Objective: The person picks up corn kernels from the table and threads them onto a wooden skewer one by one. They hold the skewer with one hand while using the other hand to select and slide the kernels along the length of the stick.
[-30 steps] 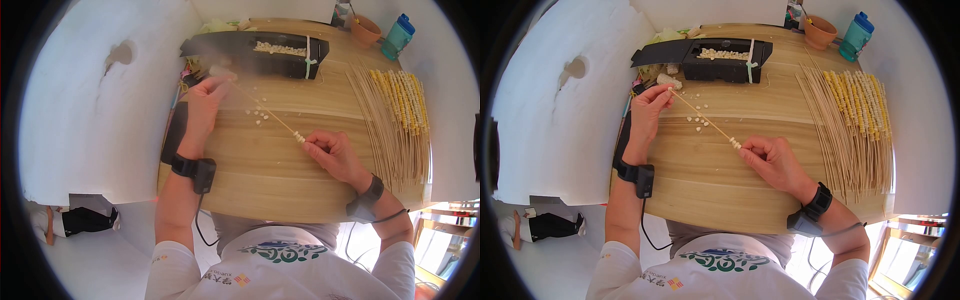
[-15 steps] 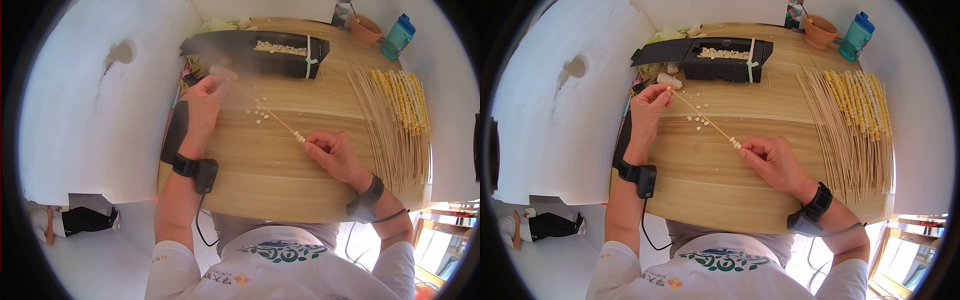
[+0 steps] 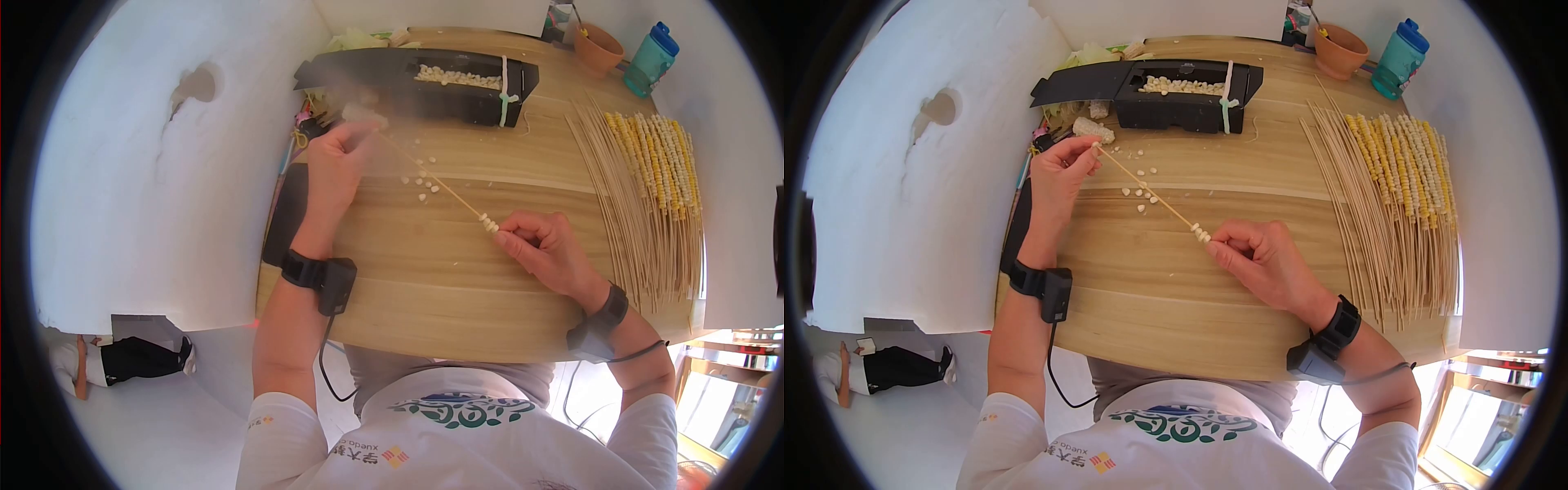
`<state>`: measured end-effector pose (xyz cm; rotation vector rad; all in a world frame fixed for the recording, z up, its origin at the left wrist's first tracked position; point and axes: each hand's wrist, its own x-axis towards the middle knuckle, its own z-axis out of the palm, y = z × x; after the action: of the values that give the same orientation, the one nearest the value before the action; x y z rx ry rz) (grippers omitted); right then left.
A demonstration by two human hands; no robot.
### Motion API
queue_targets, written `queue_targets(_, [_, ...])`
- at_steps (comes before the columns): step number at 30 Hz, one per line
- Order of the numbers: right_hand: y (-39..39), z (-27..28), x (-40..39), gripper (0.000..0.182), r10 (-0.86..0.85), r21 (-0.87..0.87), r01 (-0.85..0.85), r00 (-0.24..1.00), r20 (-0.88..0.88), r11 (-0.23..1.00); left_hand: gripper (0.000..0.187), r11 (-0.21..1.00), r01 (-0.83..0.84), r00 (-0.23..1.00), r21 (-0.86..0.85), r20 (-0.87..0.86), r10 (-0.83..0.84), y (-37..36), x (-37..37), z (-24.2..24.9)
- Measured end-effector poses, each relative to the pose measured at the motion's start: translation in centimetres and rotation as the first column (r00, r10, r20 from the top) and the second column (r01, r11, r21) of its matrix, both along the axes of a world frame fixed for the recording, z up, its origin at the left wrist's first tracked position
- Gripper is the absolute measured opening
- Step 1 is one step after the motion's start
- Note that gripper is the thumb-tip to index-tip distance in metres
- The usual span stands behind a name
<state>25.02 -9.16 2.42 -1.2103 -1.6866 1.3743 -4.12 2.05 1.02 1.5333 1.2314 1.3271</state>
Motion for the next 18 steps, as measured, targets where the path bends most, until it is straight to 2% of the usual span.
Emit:
queue_targets(10, [0.01,0.24,0.05,0.017,0.000,-0.003,0.000,1.000,0.004,1.000,0.021,1.000,0.005,0.998,0.005,-0.070,-0.004,0.06,0.10,-0.33])
queue_targets(13, [0.02,0.34,0.07,0.017,-0.010,-0.008,0.010,1.000,-0.016,1.000,0.023,1.000,0.019,1.000,0.024,0.000,-0.019,0.07,0.27,-0.12])
queue_targets(15, [0.06,0.18,0.09,0.017,-0.009,-0.007,0.009,1.000,-0.024,1.000,0.023,0.998,0.055,0.980,-0.041,0.195,-0.046,0.00,0.25,0.26])
queue_targets(16, [0.07,0.10,0.09,0.017,-0.008,-0.008,0.008,0.999,-0.032,1.000,0.023,0.998,0.055,0.980,-0.040,0.195,-0.046,0.07,0.18,0.21])
queue_targets(18, [0.07,0.06,0.09,0.018,-0.007,-0.005,0.007,0.999,-0.038,1.000,0.020,0.988,0.076,0.937,-0.137,0.349,-0.024,0.30,-0.02,-0.11])
